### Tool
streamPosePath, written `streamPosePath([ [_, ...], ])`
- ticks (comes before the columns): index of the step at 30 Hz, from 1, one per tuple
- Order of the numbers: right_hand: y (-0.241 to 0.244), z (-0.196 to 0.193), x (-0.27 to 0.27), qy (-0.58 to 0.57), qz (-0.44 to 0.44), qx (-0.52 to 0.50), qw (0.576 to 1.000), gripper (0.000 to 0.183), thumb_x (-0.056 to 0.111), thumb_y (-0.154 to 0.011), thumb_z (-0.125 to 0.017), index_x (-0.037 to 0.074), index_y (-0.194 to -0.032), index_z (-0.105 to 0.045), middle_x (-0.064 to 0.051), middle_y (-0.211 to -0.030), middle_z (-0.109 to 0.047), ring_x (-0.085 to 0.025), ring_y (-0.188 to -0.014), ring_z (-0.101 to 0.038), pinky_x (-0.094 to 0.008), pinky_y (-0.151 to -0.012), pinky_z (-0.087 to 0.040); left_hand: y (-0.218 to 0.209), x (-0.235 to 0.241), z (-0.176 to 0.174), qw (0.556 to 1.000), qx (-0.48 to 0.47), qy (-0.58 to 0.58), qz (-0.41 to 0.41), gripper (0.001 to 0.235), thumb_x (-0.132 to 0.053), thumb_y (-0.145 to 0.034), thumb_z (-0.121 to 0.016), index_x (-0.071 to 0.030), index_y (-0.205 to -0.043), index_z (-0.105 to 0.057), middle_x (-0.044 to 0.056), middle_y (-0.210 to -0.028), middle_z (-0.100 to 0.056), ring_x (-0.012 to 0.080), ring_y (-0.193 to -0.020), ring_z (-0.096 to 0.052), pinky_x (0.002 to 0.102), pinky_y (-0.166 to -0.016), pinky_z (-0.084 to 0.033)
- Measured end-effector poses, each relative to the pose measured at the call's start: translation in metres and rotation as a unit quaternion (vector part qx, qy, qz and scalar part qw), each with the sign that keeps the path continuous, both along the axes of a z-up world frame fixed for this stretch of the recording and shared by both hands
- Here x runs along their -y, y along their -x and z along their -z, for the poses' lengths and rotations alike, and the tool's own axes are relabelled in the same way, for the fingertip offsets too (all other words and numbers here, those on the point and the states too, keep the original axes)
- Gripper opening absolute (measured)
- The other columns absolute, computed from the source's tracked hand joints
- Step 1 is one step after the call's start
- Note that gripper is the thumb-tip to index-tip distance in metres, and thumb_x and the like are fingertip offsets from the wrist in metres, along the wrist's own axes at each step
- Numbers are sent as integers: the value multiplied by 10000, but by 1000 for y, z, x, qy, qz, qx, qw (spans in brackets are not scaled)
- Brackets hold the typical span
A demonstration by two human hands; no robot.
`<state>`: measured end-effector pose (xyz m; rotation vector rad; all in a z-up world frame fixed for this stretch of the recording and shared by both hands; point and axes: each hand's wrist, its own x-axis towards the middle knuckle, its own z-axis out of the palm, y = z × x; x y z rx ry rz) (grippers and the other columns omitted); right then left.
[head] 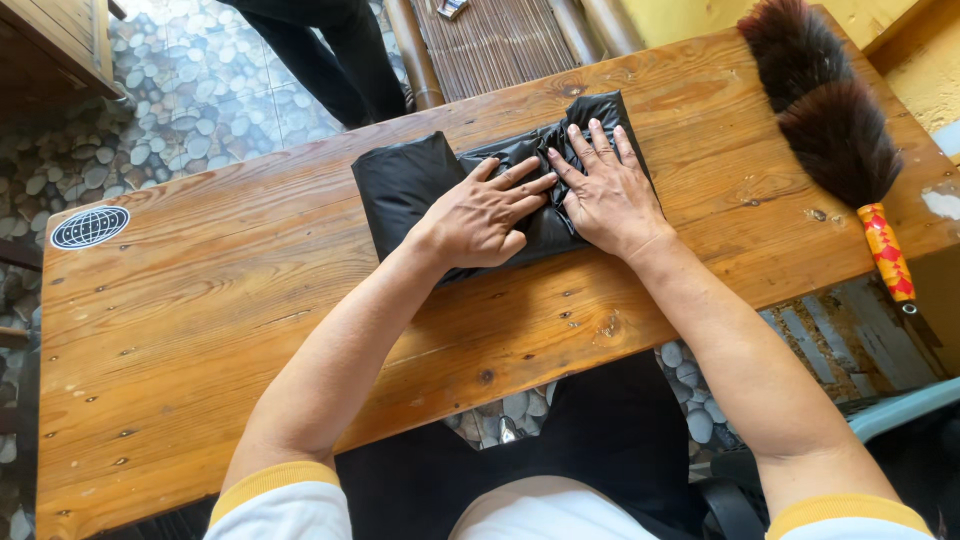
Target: The person folds a large black plastic bag on a wooden table, smoothing it with a brush and folding it into a compact square. They then place the folded bag into a smaller black pouch and secure it with a blue plastic clip.
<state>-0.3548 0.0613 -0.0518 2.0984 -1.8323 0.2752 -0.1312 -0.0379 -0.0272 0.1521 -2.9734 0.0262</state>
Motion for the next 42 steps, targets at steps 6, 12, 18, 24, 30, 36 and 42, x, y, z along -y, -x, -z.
streamPosePath([
  [6, -2, -5, 0, -26, 7, 51, 998, 705, 241, -927, -447, -2, -1589, -426, -249, -1620, -435, -401, -1546, -307, -571, -1264, -141, 0, 3, 3, 999, -1, -35, -7, 845, -331, -800, -369, -123, -1619, -335, 107, -1623, -452, 308, -1550, -307, 559, -1125, -262],
  [12, 8, 7, 5, -40, 10, 0, 999, 611, 329, -992, -434, 13, -1497, -571, -166, -1633, -471, -343, -1582, -269, -564, -1280, -96, -1, 1, 3, 1000, 4, 0, -3, 784, -319, -840, -342, -190, -1613, -376, 65, -1658, -409, 317, -1553, -288, 525, -1113, -264],
  [18, 3, -1, -1, -29, 11, 1, 1000, 586, 343, -991, -472, 44, -1477, -604, -111, -1619, -500, -317, -1586, -262, -570, -1281, -82, 2, 3, 10, 1000, 1, 2, -9, 797, -312, -826, -350, -231, -1618, -384, 22, -1724, -255, 301, -1588, -182, 529, -1147, -257],
  [24, 1, -17, -2, -89, 1, 159, 983, 652, 392, -1046, -375, 36, -1590, -423, -135, -1646, -426, -301, -1574, -264, -543, -1275, 35, 7, 11, 26, 1000, 2, -25, -13, 791, -329, -838, -346, -245, -1625, -363, 17, -1713, -284, 309, -1582, -209, 552, -1144, -257],
  [30, -2, -43, -27, 99, -31, 430, 897, 527, -1, -1057, -362, 81, -1576, -395, -173, -1501, -568, -330, -1429, -475, -495, -1238, -305, 6, 11, 26, 1000, 4, -23, -11, 776, -352, -853, -335, -265, -1624, -358, 15, -1696, -327, 304, -1572, -245, 542, -1122, -262],
  [36, 49, -11, -32, -107, 305, 384, 865, 1094, 824, -818, -728, 88, -1565, -414, -148, -1401, -576, -296, -1309, -581, -487, -1086, -464, 6, 10, 27, 1000, -1, -24, -17, 769, -366, -851, -344, -277, -1614, -374, 2, -1693, -335, 294, -1570, -257, 537, -1125, -262],
  [42, 23, -51, -36, -156, 323, 401, 843, 946, 714, -760, -821, 52, -1394, -586, -195, -1291, -652, -360, -1245, -614, -492, -1028, -482, 2, 7, 20, 999, 5, -31, -28, 767, -349, -838, -360, -251, -1598, -405, 3, -1692, -338, 276, -1575, -245, 533, -1157, -254],
])
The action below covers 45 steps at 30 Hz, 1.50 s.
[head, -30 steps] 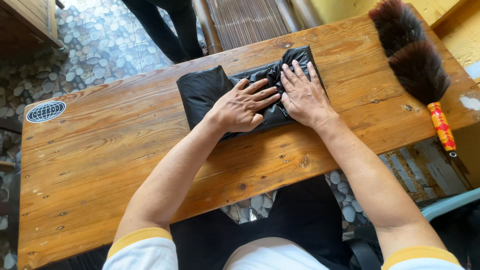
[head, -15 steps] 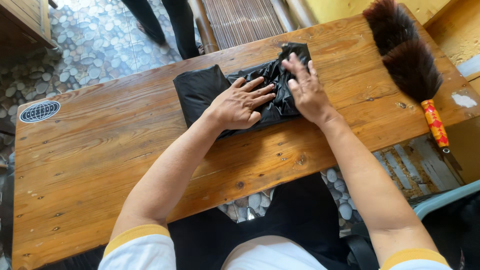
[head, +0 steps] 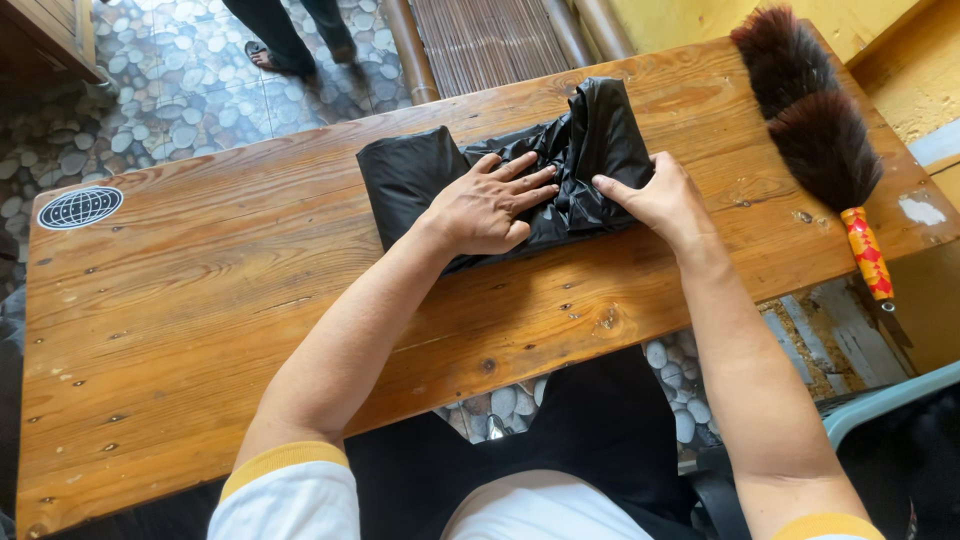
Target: The person folds a large black plastic bag on a wooden table, smoothing it with a brush and folding it into a compact square. They then place the folded bag into a smaller black pouch and secure it with a blue plastic clip.
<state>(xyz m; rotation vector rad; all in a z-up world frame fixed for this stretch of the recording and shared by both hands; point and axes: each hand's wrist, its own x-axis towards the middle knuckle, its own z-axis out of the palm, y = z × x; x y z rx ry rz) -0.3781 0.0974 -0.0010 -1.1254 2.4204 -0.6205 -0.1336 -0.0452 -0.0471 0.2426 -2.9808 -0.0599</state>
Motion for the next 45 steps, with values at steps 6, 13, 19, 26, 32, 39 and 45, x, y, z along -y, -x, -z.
streamPosePath([
  [6, -26, -9, 3, 75, -54, -171, 981, 796, 568, -797, -856, 67, -1300, -496, -218, -1198, -604, -451, -1173, -620, -573, -947, -520, -4, 5, -5, 999, -10, -50, -3, 813, -393, -785, -437, -241, -1584, -428, 2, -1682, -352, 257, -1574, -254, 531, -1196, -249],
  [13, -70, -25, 11, 98, -67, -311, 943, 697, 396, -798, -888, 62, -1282, -512, -182, -1091, -587, -455, -1039, -669, -562, -842, -565, -8, 13, 0, 973, -159, -168, 11, 638, -425, -877, -499, -142, -1449, -528, 148, -1515, -495, 353, -1441, -457, 517, -1181, -371],
  [19, -94, -28, 1, 219, -138, -254, 932, 650, 409, -800, -905, 41, -1232, -588, -176, -1054, -572, -451, -1016, -663, -540, -852, -547, -3, 22, 15, 979, -158, -132, 4, 547, -483, -992, -413, -123, -1374, -569, 167, -1298, -588, 341, -1372, -513, 465, -1163, -379],
  [26, -96, -13, -22, 357, -187, 72, 912, 750, 235, -855, -881, 74, -1495, -525, -180, -1396, -542, -310, -1348, -546, -379, -1067, -490, -5, 15, -2, 963, -175, -205, -10, 425, -407, -1043, -395, -99, -1238, -613, 199, -1192, -626, 395, -1274, -568, 501, -1114, -429],
  [32, -110, -3, -25, 338, -151, 4, 929, 849, 231, -837, -878, 139, -1565, -451, -234, -1492, -511, -438, -1403, -477, -541, -1166, -420, -6, 17, 5, 953, -200, -223, -36, 273, -257, -907, -550, -136, -1150, -581, 134, -1180, -584, 386, -1219, -580, 498, -1036, -490],
  [39, -120, 20, -18, 315, -141, -162, 925, 828, 157, -874, -779, 185, -1601, -382, -218, -1457, -558, -464, -1239, -625, -587, -988, -560, -15, 3, -14, 960, -242, 1, -141, 511, -430, -609, -768, -180, -909, -439, 74, -1064, -451, 325, -1118, -500, 443, -968, -398],
  [45, -117, 30, -15, 304, -188, -258, 898, 877, 44, -774, -796, 167, -1576, -463, -165, -1491, -541, -409, -1262, -627, -534, -973, -590, -2, -1, 14, 922, -299, 142, -201, 207, -390, -739, -579, -187, -762, -545, 30, -631, -590, 266, -593, -660, 405, -683, -442],
])
